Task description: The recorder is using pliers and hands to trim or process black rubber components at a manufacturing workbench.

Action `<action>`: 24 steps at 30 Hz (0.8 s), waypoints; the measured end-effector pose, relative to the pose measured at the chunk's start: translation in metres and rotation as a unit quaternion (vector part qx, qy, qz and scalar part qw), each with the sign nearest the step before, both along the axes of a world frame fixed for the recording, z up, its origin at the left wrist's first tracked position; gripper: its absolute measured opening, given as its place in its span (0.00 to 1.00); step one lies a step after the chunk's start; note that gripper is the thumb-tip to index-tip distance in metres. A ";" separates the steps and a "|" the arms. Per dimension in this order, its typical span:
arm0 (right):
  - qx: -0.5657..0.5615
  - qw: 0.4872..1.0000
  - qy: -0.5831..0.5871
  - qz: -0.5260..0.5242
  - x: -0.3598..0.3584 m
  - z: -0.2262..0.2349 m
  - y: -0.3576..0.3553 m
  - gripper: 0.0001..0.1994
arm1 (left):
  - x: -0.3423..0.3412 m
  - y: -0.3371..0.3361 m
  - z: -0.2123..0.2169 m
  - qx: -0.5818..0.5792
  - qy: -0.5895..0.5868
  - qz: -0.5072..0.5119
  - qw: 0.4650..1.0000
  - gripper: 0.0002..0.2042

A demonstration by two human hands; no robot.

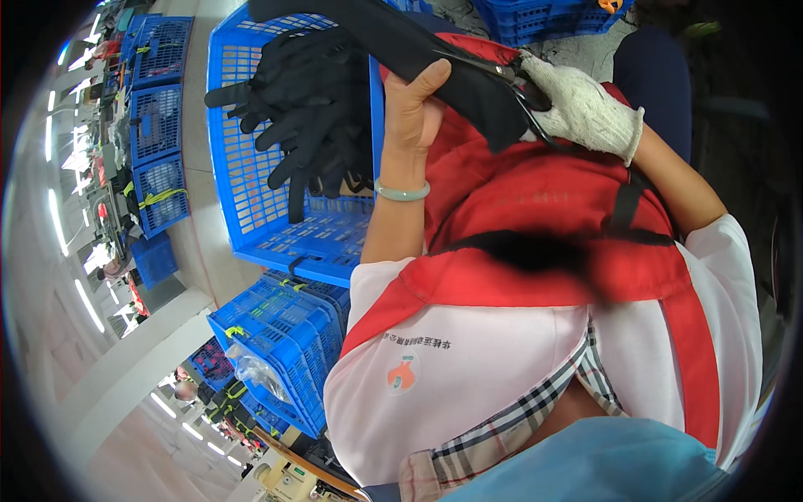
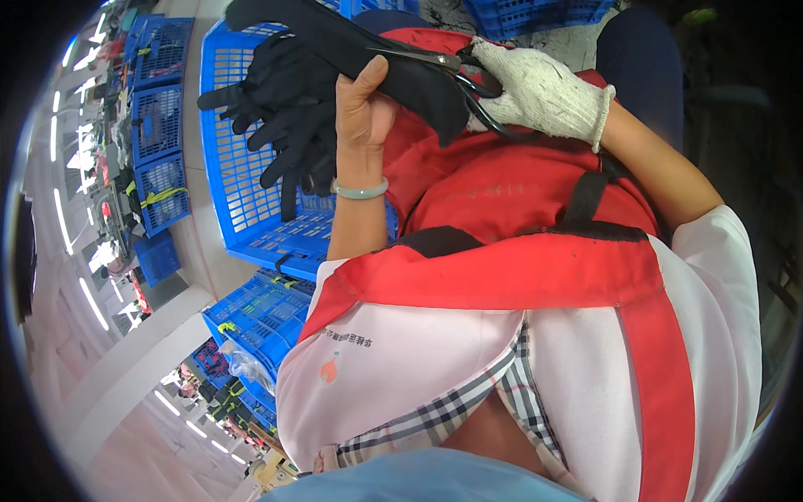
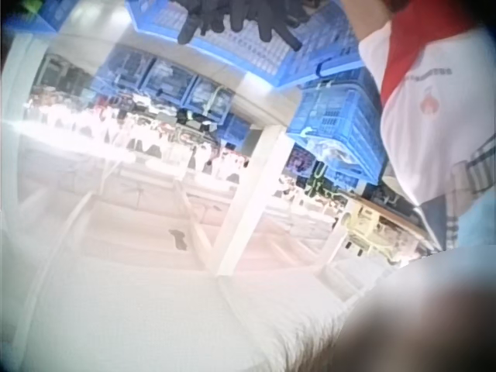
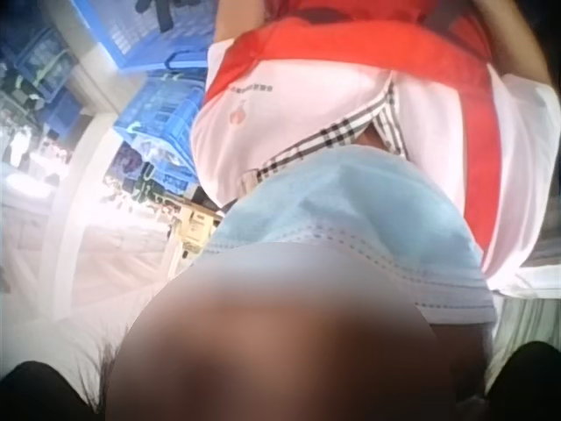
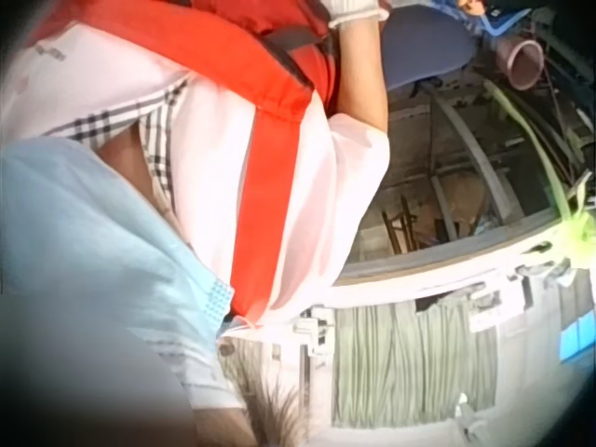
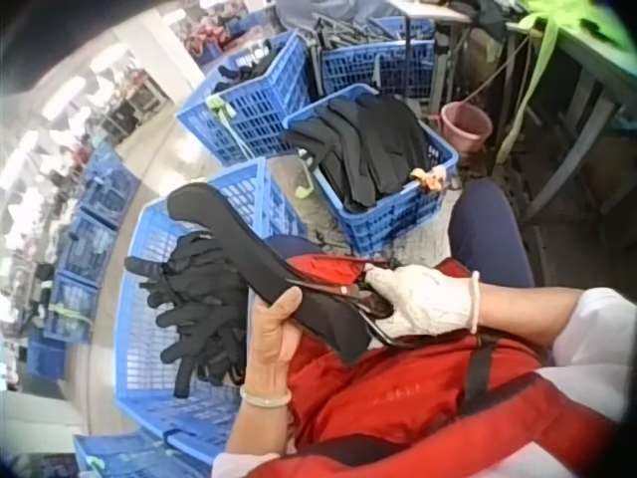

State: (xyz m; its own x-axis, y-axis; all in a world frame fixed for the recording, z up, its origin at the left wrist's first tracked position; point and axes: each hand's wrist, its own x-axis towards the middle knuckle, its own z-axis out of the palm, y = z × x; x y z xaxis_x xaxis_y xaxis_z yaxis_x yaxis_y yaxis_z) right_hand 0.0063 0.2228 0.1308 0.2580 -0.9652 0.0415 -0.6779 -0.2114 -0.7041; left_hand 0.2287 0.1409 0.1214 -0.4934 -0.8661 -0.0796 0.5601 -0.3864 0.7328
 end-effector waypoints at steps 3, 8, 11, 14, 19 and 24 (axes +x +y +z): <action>-0.019 1.000 -0.010 0.012 0.002 -0.001 0.002 0.36 | -0.007 0.008 -0.001 -0.027 -0.008 0.029 0.999 0.14; 0.015 1.000 -0.007 0.010 0.003 -0.005 0.002 0.34 | -0.011 0.014 0.002 -0.024 -0.022 0.053 0.998 0.15; 0.046 0.999 0.002 0.022 0.000 -0.005 0.002 0.27 | -0.007 0.015 -0.003 -0.009 -0.032 0.051 0.998 0.15; 0.050 0.998 -0.030 0.020 0.001 -0.011 0.002 0.21 | -0.008 0.017 -0.006 0.008 -0.028 0.052 0.998 0.15; -0.020 0.997 -0.071 -0.006 -0.001 -0.020 0.002 0.16 | -0.011 0.020 -0.007 -0.010 -0.030 0.041 0.999 0.15; 0.033 0.999 0.002 0.022 -0.006 -0.007 -0.002 0.17 | 0.003 0.013 0.000 0.013 0.012 0.043 0.999 0.15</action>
State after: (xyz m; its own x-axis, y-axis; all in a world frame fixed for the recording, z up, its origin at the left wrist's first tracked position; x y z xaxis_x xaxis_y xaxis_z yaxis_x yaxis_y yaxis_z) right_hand 0.0000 0.2206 0.1240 0.3012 -0.9533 -0.0237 -0.6718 -0.1945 -0.7148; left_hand 0.2322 0.1544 0.1211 -0.4193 -0.9032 -0.0916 0.6096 -0.3549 0.7088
